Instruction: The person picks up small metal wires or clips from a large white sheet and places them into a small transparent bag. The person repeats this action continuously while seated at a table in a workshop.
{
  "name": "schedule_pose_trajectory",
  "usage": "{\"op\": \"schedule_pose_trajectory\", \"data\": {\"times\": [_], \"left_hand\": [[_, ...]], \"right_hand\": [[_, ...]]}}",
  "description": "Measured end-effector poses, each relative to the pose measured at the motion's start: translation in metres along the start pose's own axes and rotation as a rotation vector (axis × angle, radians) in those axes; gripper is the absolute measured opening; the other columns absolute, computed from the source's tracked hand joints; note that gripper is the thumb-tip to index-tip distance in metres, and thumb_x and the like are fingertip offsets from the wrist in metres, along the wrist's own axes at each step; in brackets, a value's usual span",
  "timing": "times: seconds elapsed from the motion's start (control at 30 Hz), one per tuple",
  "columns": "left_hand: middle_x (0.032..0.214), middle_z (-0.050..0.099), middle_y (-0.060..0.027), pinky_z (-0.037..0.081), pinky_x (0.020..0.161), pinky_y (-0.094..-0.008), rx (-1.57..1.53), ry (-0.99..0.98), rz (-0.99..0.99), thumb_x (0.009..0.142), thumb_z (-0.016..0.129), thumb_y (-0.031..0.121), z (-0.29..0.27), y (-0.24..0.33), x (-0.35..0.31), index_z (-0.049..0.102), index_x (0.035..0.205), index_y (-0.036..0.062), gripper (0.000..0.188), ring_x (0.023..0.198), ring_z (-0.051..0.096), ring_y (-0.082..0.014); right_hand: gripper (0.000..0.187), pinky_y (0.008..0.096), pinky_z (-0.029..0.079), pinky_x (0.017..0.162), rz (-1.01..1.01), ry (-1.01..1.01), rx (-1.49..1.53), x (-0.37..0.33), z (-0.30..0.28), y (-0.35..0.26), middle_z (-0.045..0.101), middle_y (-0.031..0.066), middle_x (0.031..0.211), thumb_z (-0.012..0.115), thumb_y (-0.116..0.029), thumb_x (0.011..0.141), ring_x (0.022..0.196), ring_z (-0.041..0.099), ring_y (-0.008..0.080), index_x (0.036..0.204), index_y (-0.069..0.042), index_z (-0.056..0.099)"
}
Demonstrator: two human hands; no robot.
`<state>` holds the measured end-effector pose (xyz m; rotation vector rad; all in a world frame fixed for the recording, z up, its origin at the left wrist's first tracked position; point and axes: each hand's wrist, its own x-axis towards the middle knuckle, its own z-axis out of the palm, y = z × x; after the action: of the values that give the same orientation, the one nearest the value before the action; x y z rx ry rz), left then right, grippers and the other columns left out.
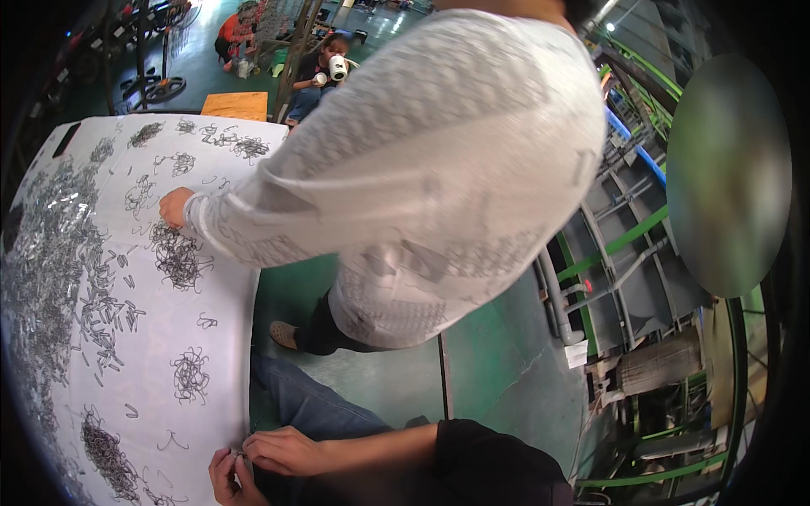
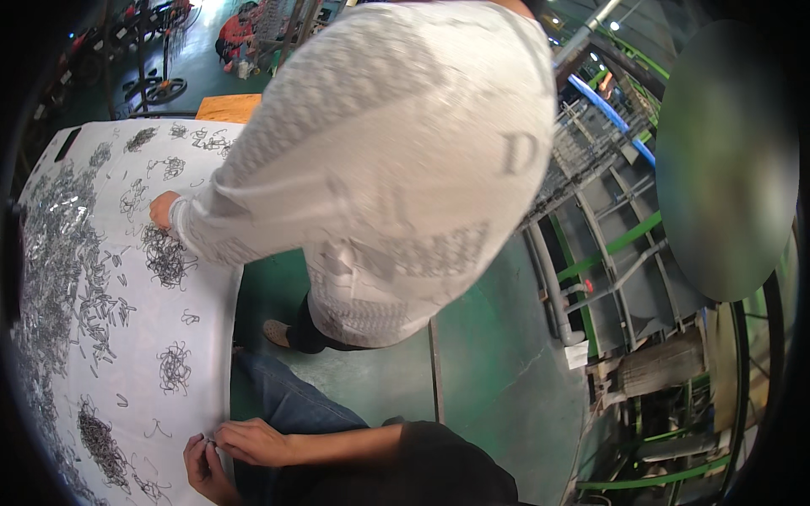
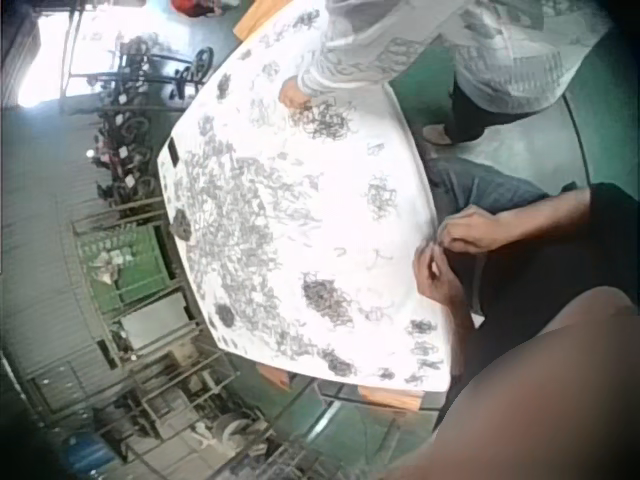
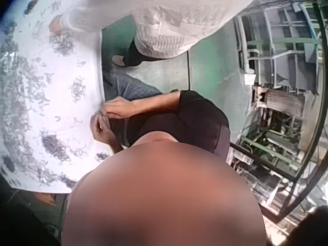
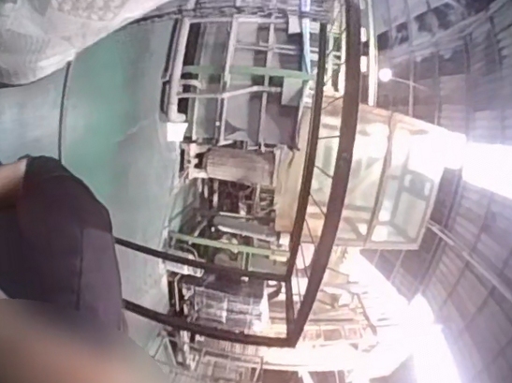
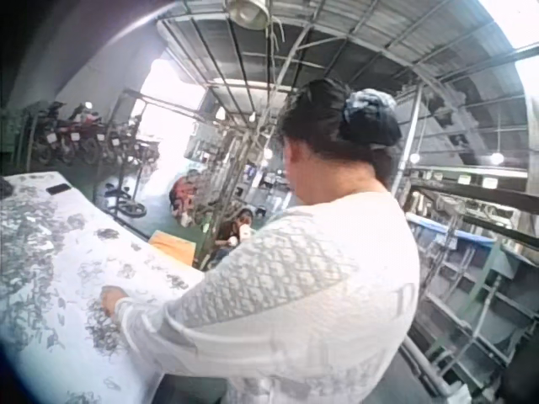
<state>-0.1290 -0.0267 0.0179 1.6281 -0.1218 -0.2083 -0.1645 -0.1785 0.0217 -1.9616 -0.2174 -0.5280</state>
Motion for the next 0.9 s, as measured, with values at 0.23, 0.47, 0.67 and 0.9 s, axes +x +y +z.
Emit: {"op": "schedule_pose_trajectory", "data": {"times": [0.23, 0.47, 0.67, 0.9], "left_hand": [[0.094, 0.063, -0.0153, 0.05, 0.078, -0.0365, 0.193, 0.149, 0.545, 0.079, 0.065, -0.004, 0.01, 0.003, -0.006, 0.064, 0.089, -0.0008, 0.011, 0.087, 0.061, -0.0276], [0.091, 0.066, -0.0105, 0.05, 0.077, -0.0325, 0.204, 0.155, 0.312, 0.079, 0.071, 0.001, 0.012, 0.003, -0.028, 0.069, 0.09, 0.001, 0.011, 0.086, 0.063, -0.0249], [0.087, 0.066, -0.0068, 0.048, 0.073, -0.0296, 0.127, 0.196, 0.388, 0.081, 0.07, 0.002, 0.01, -0.01, -0.032, 0.069, 0.093, 0.0037, 0.012, 0.083, 0.06, -0.0198], [0.086, 0.068, -0.005, 0.049, 0.072, -0.0293, 0.12, 0.249, 0.374, 0.08, 0.071, 0.001, 0.015, -0.019, -0.039, 0.07, 0.09, 0.0039, 0.011, 0.08, 0.061, -0.0179]], "right_hand": [[0.014, 0.035, 0.054, 0.069, -0.206, 0.061, -0.257, -0.011, -0.003, -0.005, 0.061, 0.0104, 0.095, 0.066, -0.011, 0.082, 0.083, 0.064, 0.026, 0.09, -0.005, 0.056], [0.01, 0.0335, 0.051, 0.066, 0.111, -0.107, -0.105, 0.027, -0.029, 0.012, 0.062, 0.013, 0.082, 0.062, -0.01, 0.089, 0.072, 0.064, 0.024, 0.092, 0.0, 0.061], [0.012, 0.0379, 0.05, 0.065, -0.027, -0.441, -0.156, 0.109, 0.039, 0.041, 0.066, 0.0107, 0.089, 0.062, -0.011, 0.088, 0.076, 0.065, 0.0285, 0.098, -0.005, 0.062], [0.015, 0.0387, 0.049, 0.07, -0.339, -0.93, -0.46, 0.162, 0.095, 0.053, 0.064, 0.0062, 0.087, 0.069, -0.011, 0.08, 0.08, 0.064, 0.0248, 0.094, -0.007, 0.063]]}}
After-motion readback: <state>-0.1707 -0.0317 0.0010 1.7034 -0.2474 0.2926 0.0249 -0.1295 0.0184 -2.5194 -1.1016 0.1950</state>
